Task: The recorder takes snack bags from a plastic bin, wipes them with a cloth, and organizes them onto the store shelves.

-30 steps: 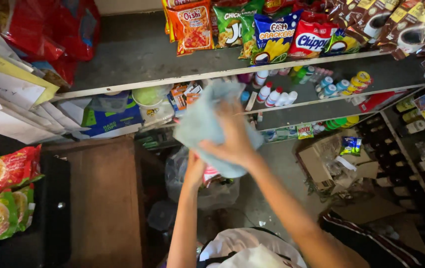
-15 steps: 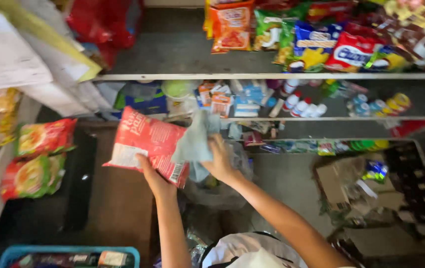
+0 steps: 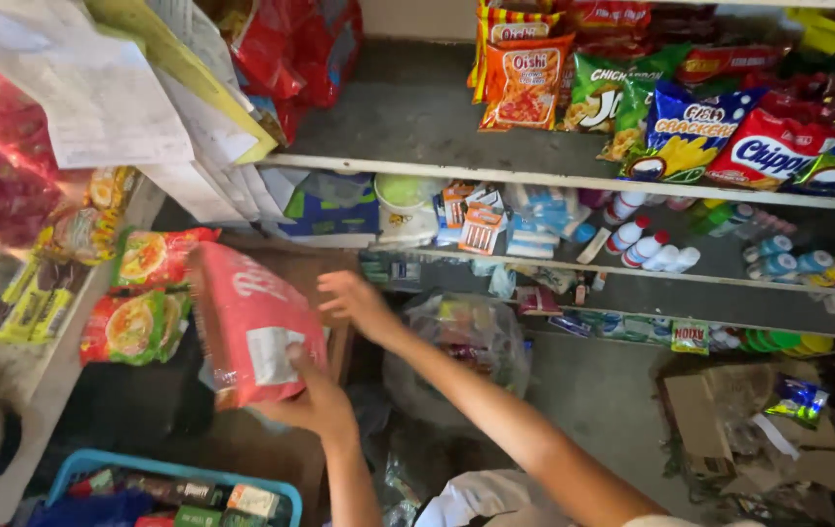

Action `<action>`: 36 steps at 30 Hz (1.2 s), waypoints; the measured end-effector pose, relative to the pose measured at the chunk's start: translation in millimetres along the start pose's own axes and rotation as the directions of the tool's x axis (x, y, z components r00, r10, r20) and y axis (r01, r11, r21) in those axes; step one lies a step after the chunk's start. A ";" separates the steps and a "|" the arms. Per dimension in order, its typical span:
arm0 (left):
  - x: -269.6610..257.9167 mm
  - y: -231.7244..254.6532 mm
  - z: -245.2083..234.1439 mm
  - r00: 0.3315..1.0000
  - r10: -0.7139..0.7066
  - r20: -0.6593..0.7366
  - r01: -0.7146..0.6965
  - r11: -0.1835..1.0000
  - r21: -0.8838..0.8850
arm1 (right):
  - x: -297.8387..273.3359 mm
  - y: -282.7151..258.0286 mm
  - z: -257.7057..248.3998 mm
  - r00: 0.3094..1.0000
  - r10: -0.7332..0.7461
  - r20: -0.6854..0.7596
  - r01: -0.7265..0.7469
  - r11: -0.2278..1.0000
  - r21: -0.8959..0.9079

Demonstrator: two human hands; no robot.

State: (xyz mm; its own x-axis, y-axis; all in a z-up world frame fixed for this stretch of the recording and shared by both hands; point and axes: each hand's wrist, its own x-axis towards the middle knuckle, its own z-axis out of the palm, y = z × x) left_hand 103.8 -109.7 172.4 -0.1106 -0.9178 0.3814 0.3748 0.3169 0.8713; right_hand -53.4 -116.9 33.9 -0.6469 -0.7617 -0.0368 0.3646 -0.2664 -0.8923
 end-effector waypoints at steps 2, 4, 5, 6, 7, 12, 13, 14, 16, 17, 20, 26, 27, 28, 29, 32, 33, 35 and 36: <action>-3.1 -1.7 34.2 0.995 0.080 0.054 -0.084 0.992 0.090 | -37.1 -62.5 -13.0 0.995 -0.089 -0.035 0.086 0.994 -0.070; -13.6 -4.5 62.6 0.983 0.149 0.111 -0.167 0.970 0.177 | -75.3 -115.4 -17.0 0.983 -0.172 -0.066 0.161 0.976 -0.145; -18.8 -9.7 79.2 0.946 0.219 0.240 -0.269 0.943 0.196 | -87.3 -140.2 -16.9 0.966 -0.251 0.069 0.259 0.950 -0.175; -23.7 -14.2 95.4 0.887 0.283 0.365 -0.371 0.907 0.200 | -99.9 -164.4 -15.3 0.927 -0.312 0.209 0.352 0.916 -0.193; -28.6 -22.1 108.7 0.887 0.292 0.357 -0.373 0.910 0.182 | -97.5 -174.1 -23.0 0.922 -0.322 0.214 0.364 0.908 -0.207; -4.8 -32.0 156.3 0.656 0.256 0.710 -0.264 0.959 -0.103 | -60.5 -180.2 -102.8 0.766 -0.635 -0.104 0.384 0.580 -0.719; 12.4 -42.8 166.6 0.649 0.287 0.705 -0.276 0.952 -0.133 | -49.6 -187.6 -121.2 0.747 -0.659 -0.092 0.402 0.557 -0.727; 29.7 -53.8 177.4 0.630 0.194 0.752 -0.105 0.981 -0.165 | -38.5 -195.1 -139.6 0.717 -0.688 -0.111 0.406 0.541 -0.737; 57.0 -83.6 203.2 0.581 0.120 0.805 0.064 0.979 -0.192 | -18.7 -209.4 -162.8 0.675 -0.727 -0.129 0.414 0.518 -0.749; 65.6 -102.5 219.2 0.575 0.193 0.795 -0.123 0.981 -0.149 | -10.4 -216.9 -168.9 0.774 -0.589 -0.234 0.365 0.716 -0.595; 91.9 -137.7 271.8 0.530 0.329 0.782 -0.294 0.936 -0.194 | 30.4 -246.5 -178.6 0.842 -0.506 -0.188 0.379 0.801 -0.463; 129.9 -199.8 365.9 0.665 0.276 0.694 -0.333 0.941 -0.055 | 147.1 -277.9 -228.1 0.581 -0.811 0.062 0.339 0.172 -0.925; 132.8 -217.9 379.1 0.696 0.257 0.670 -0.366 0.930 0.023 | 163.3 -274.9 -236.0 0.564 -0.824 0.057 0.106 0.004 -0.994; 135.1 -233.9 391.7 0.698 0.267 0.664 -0.369 0.929 0.014 | 181.6 -272.3 -243.2 0.557 -0.828 0.067 0.110 -0.007 -0.994; 135.4 -248.9 404.8 0.706 0.226 0.671 -0.368 0.927 0.075 | 197.5 -270.2 -251.3 0.574 -0.816 -0.064 0.052 0.114 -0.992; 137.4 -308.0 452.3 0.726 0.200 0.658 -0.352 0.930 0.106 | 232.6 -266.2 -271.3 0.500 -0.861 -0.097 -0.014 0.104 -0.994; 136.4 -331.5 464.8 0.736 0.203 0.646 -0.340 0.936 0.093 | 239.8 -260.0 -276.5 0.422 -0.906 -0.005 -0.034 -0.010 -0.999; 137.1 -352.7 484.5 0.710 0.218 0.670 -0.379 0.920 0.102 | 247.1 -254.4 -279.0 0.482 -0.876 0.018 0.028 -0.005 -1.000; 136.9 -362.9 493.9 0.685 0.232 0.691 -0.419 0.901 0.114 | 250.2 -251.6 -280.0 0.540 -0.840 0.047 0.095 0.006 -0.995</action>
State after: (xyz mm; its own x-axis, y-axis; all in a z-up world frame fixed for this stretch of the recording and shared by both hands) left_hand -502.0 -232.2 61.1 -0.6247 -0.3900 0.6765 0.2790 0.6977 0.6599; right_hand -494.5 -75.0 123.2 -0.6243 -0.2154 0.7509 -0.7262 0.5141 -0.4564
